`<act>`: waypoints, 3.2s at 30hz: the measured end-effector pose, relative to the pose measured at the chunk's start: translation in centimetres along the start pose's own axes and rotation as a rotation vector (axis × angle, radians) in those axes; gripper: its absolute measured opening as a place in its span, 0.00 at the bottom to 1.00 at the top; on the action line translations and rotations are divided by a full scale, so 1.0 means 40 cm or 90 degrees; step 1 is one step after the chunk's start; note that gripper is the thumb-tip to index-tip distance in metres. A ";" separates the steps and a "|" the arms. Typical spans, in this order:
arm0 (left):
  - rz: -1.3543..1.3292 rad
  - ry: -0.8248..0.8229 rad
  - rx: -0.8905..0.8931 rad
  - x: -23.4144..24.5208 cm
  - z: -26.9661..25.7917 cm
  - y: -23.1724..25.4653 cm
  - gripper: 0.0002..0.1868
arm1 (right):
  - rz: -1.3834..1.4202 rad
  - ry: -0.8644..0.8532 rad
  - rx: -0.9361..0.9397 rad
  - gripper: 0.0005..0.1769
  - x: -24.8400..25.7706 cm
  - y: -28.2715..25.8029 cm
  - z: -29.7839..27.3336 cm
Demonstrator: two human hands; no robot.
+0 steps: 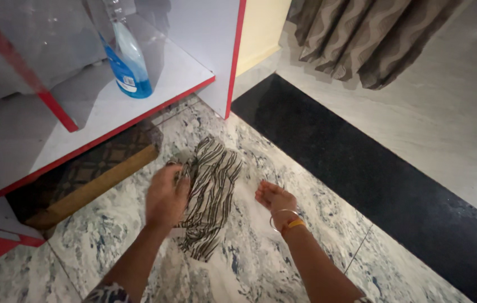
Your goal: The person washes a striped cloth in a blue basin of water, wrings it out, and then uses it to wipe several areas of a marble-patterned floor.
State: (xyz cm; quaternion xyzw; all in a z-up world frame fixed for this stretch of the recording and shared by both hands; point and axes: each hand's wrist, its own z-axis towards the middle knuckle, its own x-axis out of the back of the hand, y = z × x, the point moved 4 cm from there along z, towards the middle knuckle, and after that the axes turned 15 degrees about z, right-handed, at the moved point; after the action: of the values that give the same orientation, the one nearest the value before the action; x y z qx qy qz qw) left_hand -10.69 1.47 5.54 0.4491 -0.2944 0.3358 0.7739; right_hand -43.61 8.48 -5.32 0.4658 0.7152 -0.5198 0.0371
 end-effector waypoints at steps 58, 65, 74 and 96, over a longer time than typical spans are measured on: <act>0.412 -0.275 0.054 -0.163 0.061 0.124 0.37 | -0.455 0.189 0.321 0.10 0.106 -0.151 -0.064; 0.264 -0.158 -0.202 -0.289 0.035 0.278 0.34 | -0.417 0.458 0.336 0.12 0.252 -0.257 -0.160; 0.052 -0.370 -0.431 -0.380 -0.047 0.587 0.28 | -0.238 0.298 0.253 0.17 0.298 -0.270 -0.136; 0.171 -0.191 -0.235 -0.482 -0.054 0.640 0.21 | 0.097 0.299 0.137 0.16 0.566 -0.396 -0.338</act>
State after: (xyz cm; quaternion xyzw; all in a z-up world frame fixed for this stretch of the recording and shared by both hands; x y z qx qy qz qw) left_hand -42.01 7.99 2.76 0.3023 -0.5190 0.3060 0.7387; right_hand -61.69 32.83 -0.08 0.6272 0.6077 -0.4663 -0.1410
